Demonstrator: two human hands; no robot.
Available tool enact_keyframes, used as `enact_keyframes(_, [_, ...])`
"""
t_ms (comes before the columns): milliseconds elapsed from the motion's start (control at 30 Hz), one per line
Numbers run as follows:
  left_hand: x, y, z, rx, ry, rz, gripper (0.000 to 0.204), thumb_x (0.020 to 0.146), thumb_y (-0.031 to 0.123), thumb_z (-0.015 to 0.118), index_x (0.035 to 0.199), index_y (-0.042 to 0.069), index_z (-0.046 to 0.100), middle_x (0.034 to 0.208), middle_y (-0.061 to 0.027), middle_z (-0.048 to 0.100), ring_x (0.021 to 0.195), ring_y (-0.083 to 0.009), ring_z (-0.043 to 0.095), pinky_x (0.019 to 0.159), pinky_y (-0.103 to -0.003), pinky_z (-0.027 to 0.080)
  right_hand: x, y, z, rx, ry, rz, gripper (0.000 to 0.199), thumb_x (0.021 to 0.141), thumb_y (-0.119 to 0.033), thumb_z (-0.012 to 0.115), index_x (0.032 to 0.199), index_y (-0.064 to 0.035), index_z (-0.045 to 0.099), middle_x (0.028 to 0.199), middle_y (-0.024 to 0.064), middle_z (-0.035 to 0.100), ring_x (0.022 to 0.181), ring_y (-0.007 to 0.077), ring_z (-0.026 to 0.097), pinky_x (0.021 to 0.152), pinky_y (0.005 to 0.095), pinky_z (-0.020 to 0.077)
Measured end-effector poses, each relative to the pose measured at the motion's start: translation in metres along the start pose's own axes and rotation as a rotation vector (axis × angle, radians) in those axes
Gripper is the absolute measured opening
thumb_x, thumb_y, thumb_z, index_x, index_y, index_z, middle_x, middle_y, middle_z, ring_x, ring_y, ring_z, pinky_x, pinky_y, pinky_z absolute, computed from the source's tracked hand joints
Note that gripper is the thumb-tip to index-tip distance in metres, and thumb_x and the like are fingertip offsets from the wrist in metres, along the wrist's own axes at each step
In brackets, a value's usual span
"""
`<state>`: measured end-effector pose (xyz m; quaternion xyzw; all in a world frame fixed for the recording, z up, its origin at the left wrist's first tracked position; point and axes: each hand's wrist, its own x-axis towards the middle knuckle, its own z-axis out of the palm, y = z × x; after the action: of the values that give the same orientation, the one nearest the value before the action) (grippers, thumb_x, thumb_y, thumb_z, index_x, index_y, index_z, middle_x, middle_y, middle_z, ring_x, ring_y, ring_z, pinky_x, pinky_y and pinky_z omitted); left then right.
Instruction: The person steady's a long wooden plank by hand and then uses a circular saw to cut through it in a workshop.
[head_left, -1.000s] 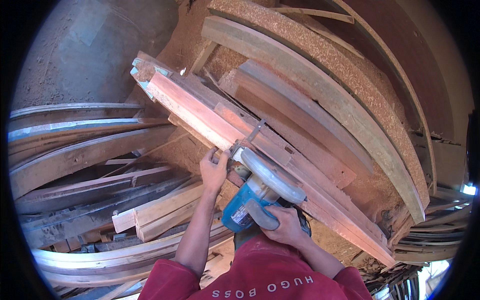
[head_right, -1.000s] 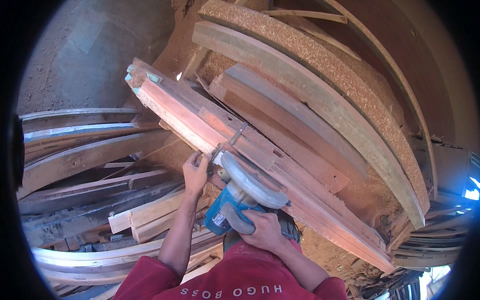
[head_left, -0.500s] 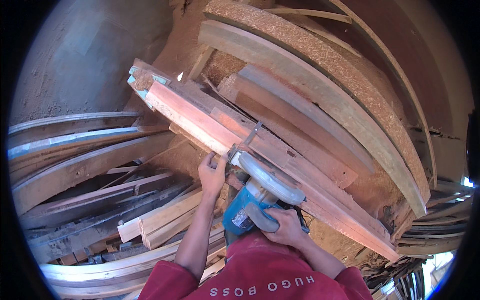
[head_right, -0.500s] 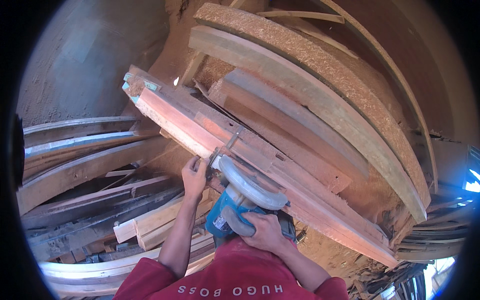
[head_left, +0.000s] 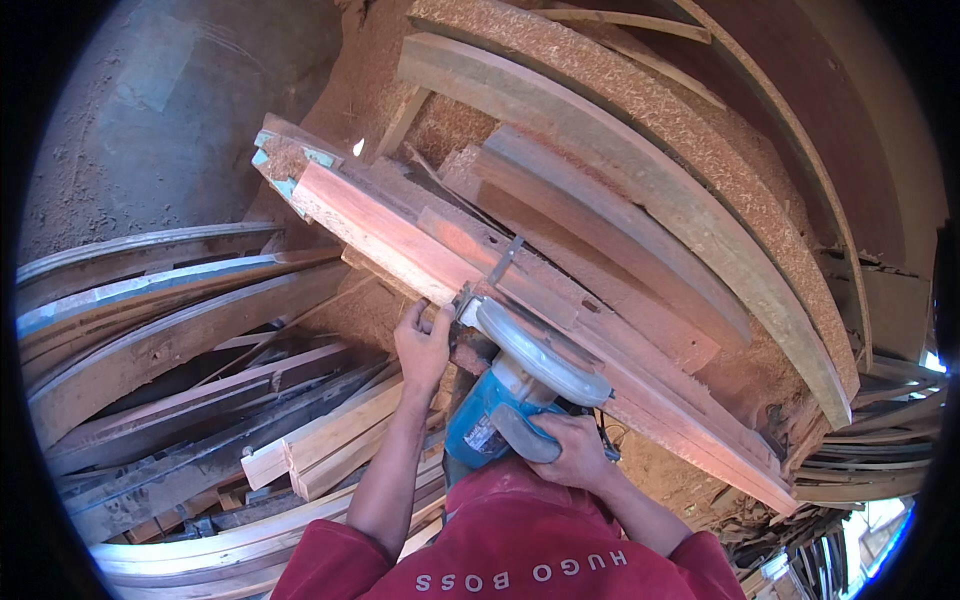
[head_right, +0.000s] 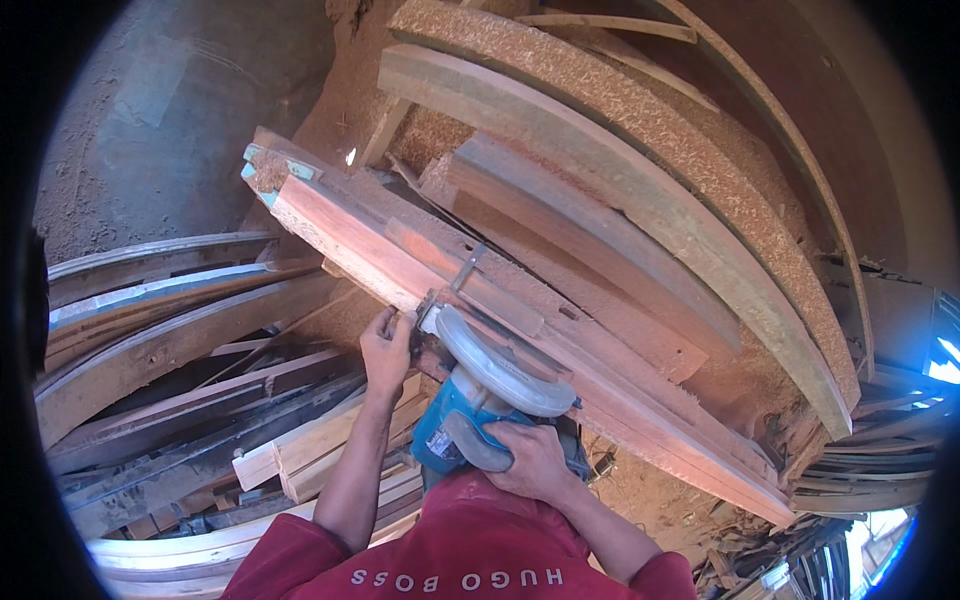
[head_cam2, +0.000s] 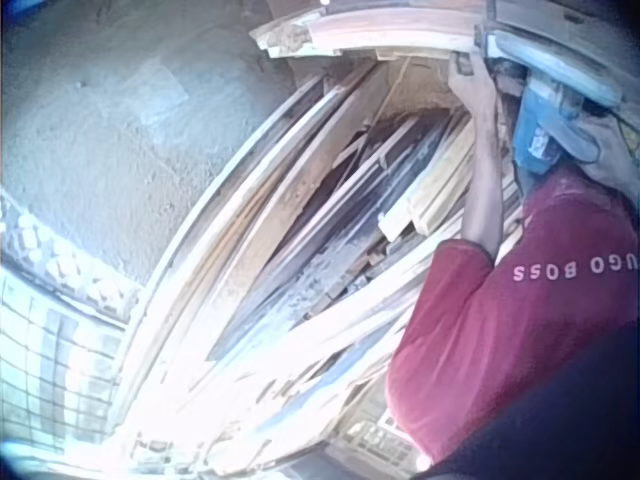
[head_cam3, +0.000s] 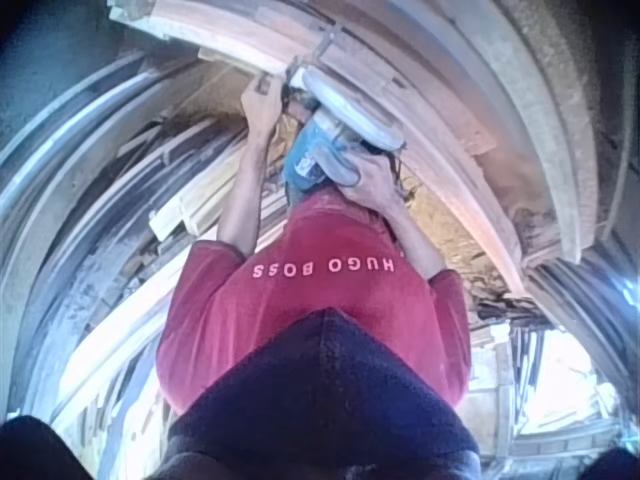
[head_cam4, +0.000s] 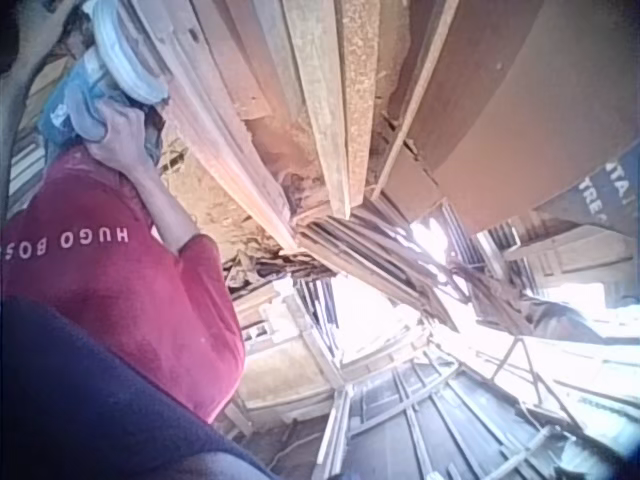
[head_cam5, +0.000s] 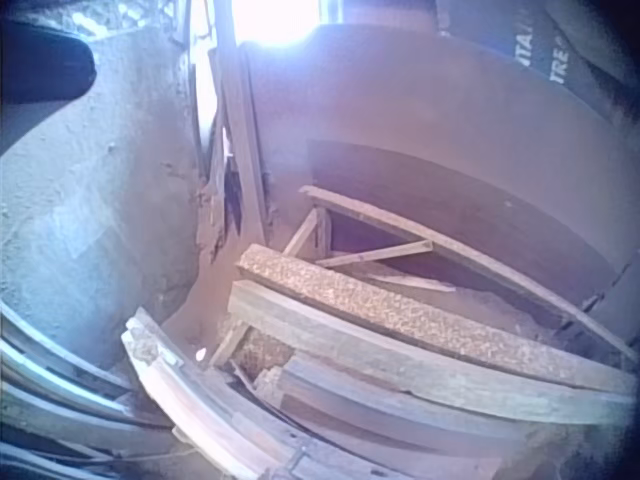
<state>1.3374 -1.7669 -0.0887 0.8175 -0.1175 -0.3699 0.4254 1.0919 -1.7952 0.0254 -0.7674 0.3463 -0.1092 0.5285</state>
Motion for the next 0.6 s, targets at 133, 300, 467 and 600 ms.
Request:
enact_keyframes(133, [0.004, 0.000, -0.003, -0.035, 0.001, -0.006, 0.066, 0.087, 0.028, 0.075, 0.131, -0.017, 0.055, 0.062, -0.0001, 0.052, 0.058, -0.0081, 0.049, 0.055, -0.028, 0.042, 0.005, -0.003, 0.002, 0.005, -0.003, 0.000, 0.033, 0.070, -0.012, 0.081, 0.098, -0.0016, 0.068, 0.081, 0.0150, 0.067, 0.072, 0.0338, 0.069, 0.064, 0.0379, 0.0549])
enact_keyframes(300, [0.008, 0.003, -0.007, -0.028, 0.005, -0.014, 0.065, 0.088, 0.027, 0.075, 0.131, -0.017, 0.056, 0.062, 0.0001, 0.053, 0.057, -0.0076, 0.049, 0.054, -0.028, 0.042, 0.009, -0.002, 0.007, 0.017, 0.013, -0.017, 0.032, 0.071, -0.012, 0.080, 0.098, -0.0016, 0.068, 0.080, 0.0150, 0.067, 0.071, 0.0337, 0.069, 0.064, 0.0378, 0.0545])
enact_keyframes(467, [0.010, 0.009, -0.011, -0.029, 0.000, -0.020, 0.064, 0.088, 0.027, 0.075, 0.130, -0.017, 0.056, 0.061, 0.0000, 0.054, 0.056, -0.0075, 0.050, 0.053, -0.027, 0.042, 0.015, -0.008, 0.006, 0.015, -0.022, 0.015, 0.032, 0.071, -0.011, 0.080, 0.098, -0.0013, 0.068, 0.081, 0.0151, 0.067, 0.072, 0.0338, 0.069, 0.065, 0.0376, 0.0549])
enact_keyframes(600, [0.017, 0.005, -0.015, -0.045, 0.003, -0.018, 0.064, 0.088, 0.026, 0.075, 0.131, -0.017, 0.055, 0.060, -0.0007, 0.056, 0.056, -0.0072, 0.050, 0.053, -0.027, 0.042, 0.020, -0.010, 0.010, 0.018, -0.004, 0.003, 0.033, 0.071, -0.011, 0.080, 0.099, -0.0009, 0.069, 0.081, 0.0153, 0.067, 0.072, 0.0338, 0.069, 0.065, 0.0376, 0.0551])
